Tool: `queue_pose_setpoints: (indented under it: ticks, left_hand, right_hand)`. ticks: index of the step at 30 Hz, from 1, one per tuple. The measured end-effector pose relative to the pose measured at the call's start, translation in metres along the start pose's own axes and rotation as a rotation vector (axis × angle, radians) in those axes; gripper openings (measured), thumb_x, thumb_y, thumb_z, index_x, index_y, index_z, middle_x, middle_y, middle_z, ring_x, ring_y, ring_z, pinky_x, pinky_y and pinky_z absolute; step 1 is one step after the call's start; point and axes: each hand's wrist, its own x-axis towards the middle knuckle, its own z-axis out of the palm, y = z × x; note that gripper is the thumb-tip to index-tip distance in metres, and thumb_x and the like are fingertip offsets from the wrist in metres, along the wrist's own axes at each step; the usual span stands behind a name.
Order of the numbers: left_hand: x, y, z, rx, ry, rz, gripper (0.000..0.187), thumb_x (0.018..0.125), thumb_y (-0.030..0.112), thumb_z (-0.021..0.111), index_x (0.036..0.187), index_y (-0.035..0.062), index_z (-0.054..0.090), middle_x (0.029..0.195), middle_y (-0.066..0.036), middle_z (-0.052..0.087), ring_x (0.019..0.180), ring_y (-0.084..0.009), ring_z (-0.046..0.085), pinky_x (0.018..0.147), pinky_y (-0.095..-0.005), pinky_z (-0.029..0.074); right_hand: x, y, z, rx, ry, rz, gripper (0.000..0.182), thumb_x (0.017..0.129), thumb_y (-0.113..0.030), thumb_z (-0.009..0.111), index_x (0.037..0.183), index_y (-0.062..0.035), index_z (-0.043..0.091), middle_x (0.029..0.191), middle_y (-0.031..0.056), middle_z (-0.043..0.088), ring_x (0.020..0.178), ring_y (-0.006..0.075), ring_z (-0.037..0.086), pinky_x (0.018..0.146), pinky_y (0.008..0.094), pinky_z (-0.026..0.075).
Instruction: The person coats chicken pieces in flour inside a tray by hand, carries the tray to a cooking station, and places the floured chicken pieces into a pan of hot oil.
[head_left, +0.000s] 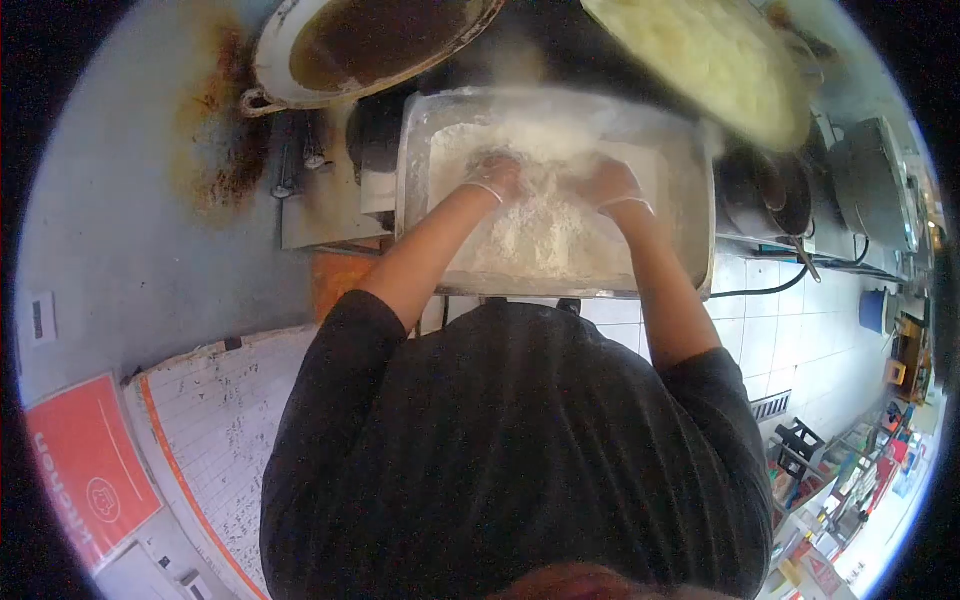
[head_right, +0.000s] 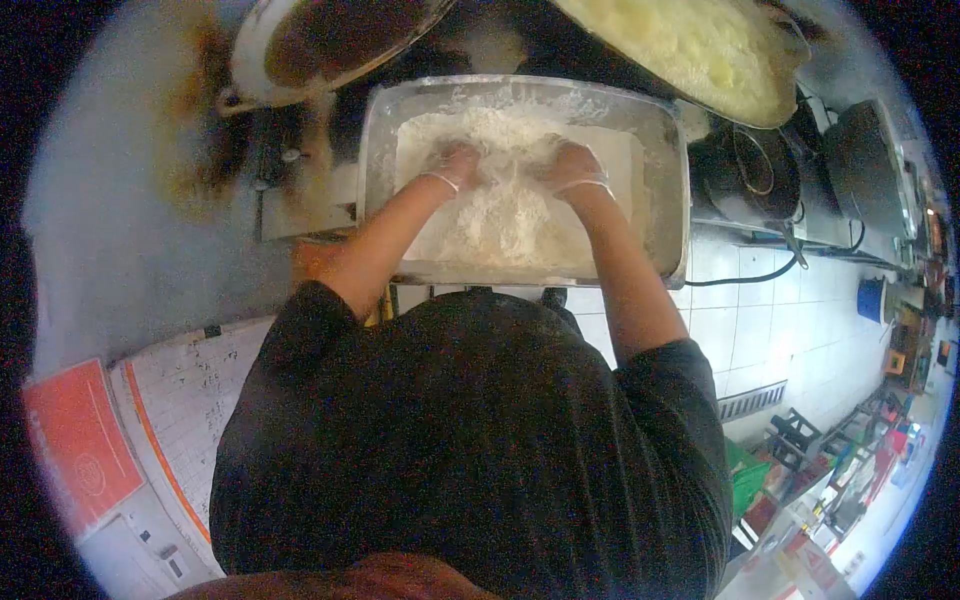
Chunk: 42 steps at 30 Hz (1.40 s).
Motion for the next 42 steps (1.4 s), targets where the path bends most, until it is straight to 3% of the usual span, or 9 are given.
queue_pose_setpoints:
  ticks: [7,10,13,15,22,25,27,37,42]
  left_hand:
    - [-0.022,-0.007,-0.022,-0.116,-0.019,-0.047,0.06,0.076,0.042,0.075,0.115,-0.0021,0.061,0.121,-0.022,0.061,0.117,-0.0317,0.057,0.098,-0.0432,0.045]
    - [0.015,-0.043,0.025,-0.808,0.043,0.131,0.049,0.077,0.029,0.077,0.112,-0.0023,0.062,0.109,-0.019,0.066,0.1,-0.0263,0.064,0.088,-0.0399,0.05]
    - [0.005,-0.017,0.014,-0.958,0.17,-0.099,0.041,0.075,0.02,0.078,0.108,-0.0009,0.064,0.095,-0.014,0.069,0.084,-0.0226,0.066,0.078,-0.0375,0.052]
    - [-0.011,-0.004,0.009,-0.713,0.462,-0.005,0.045,0.077,0.038,0.073,0.099,-0.0006,0.066,0.097,-0.022,0.068,0.093,-0.0361,0.066,0.083,-0.0432,0.051]
    - [-0.044,0.026,-0.032,-0.605,0.412,-0.189,0.04,0.075,0.033,0.074,0.1,0.0028,0.066,0.094,-0.021,0.069,0.088,-0.0361,0.067,0.08,-0.0437,0.052]
    - [-0.051,0.021,-0.035,-0.592,0.398,-0.168,0.041,0.077,0.034,0.072,0.104,0.0042,0.066,0.095,-0.021,0.069,0.09,-0.036,0.067,0.08,-0.0437,0.052]
    - [-0.065,0.031,-0.051,-0.655,0.443,-0.225,0.042,0.078,0.035,0.07,0.107,0.0042,0.066,0.095,-0.019,0.069,0.09,-0.0351,0.067,0.08,-0.0429,0.052]
    - [-0.073,0.045,-0.056,-0.963,0.53,-0.063,0.043,0.079,0.031,0.073,0.111,0.0032,0.065,0.1,-0.019,0.07,0.092,-0.0311,0.068,0.081,-0.0401,0.051]
    - [-0.065,0.03,-0.034,-0.99,0.498,-0.129,0.04,0.077,0.031,0.077,0.102,0.0022,0.067,0.095,-0.017,0.07,0.087,-0.0285,0.068,0.079,-0.0388,0.052]
  right_hand:
    - [-0.022,0.017,-0.007,-0.017,0.181,0.145,0.059,0.079,-0.049,0.065,0.111,0.0007,0.064,0.111,0.0252,0.065,0.106,0.0379,0.062,0.092,0.0423,0.049]
    - [-0.04,-0.015,-0.026,0.026,0.159,0.137,0.051,0.08,-0.041,0.065,0.108,0.0014,0.065,0.109,0.0259,0.065,0.104,0.0391,0.062,0.091,0.0429,0.05]
    - [-0.045,-0.045,-0.01,0.14,0.141,0.109,0.041,0.082,-0.031,0.064,0.105,0.0019,0.065,0.107,0.0264,0.065,0.102,0.0399,0.063,0.089,0.044,0.05]
    - [-0.047,-0.051,-0.003,0.217,0.222,0.084,0.036,0.083,-0.029,0.063,0.101,0.0015,0.065,0.105,0.0262,0.066,0.1,0.0399,0.063,0.087,0.045,0.05]
    - [-0.033,-0.035,0.03,0.133,0.292,-0.035,0.04,0.083,-0.032,0.064,0.106,0.0013,0.063,0.103,0.0258,0.065,0.098,0.0404,0.063,0.086,0.0441,0.051]
    - [-0.049,-0.044,0.018,0.167,0.344,0.05,0.031,0.083,-0.029,0.061,0.089,-0.0001,0.068,0.096,0.0254,0.066,0.09,0.0425,0.063,0.082,0.0456,0.051]
    - [-0.05,-0.039,0.018,0.199,0.389,-0.064,0.042,0.085,-0.036,0.061,0.105,0.0006,0.064,0.103,0.0263,0.065,0.098,0.0408,0.063,0.087,0.0447,0.051]
    - [-0.048,-0.041,-0.002,0.182,0.22,0.051,0.051,0.081,-0.043,0.067,0.107,0.0005,0.062,0.097,0.0286,0.065,0.095,0.0415,0.063,0.085,0.0466,0.049]
    - [-0.065,-0.034,-0.038,0.221,0.231,-0.152,0.042,0.086,-0.038,0.062,0.109,-0.0028,0.063,0.105,0.0244,0.065,0.099,0.0387,0.064,0.088,0.0444,0.049]
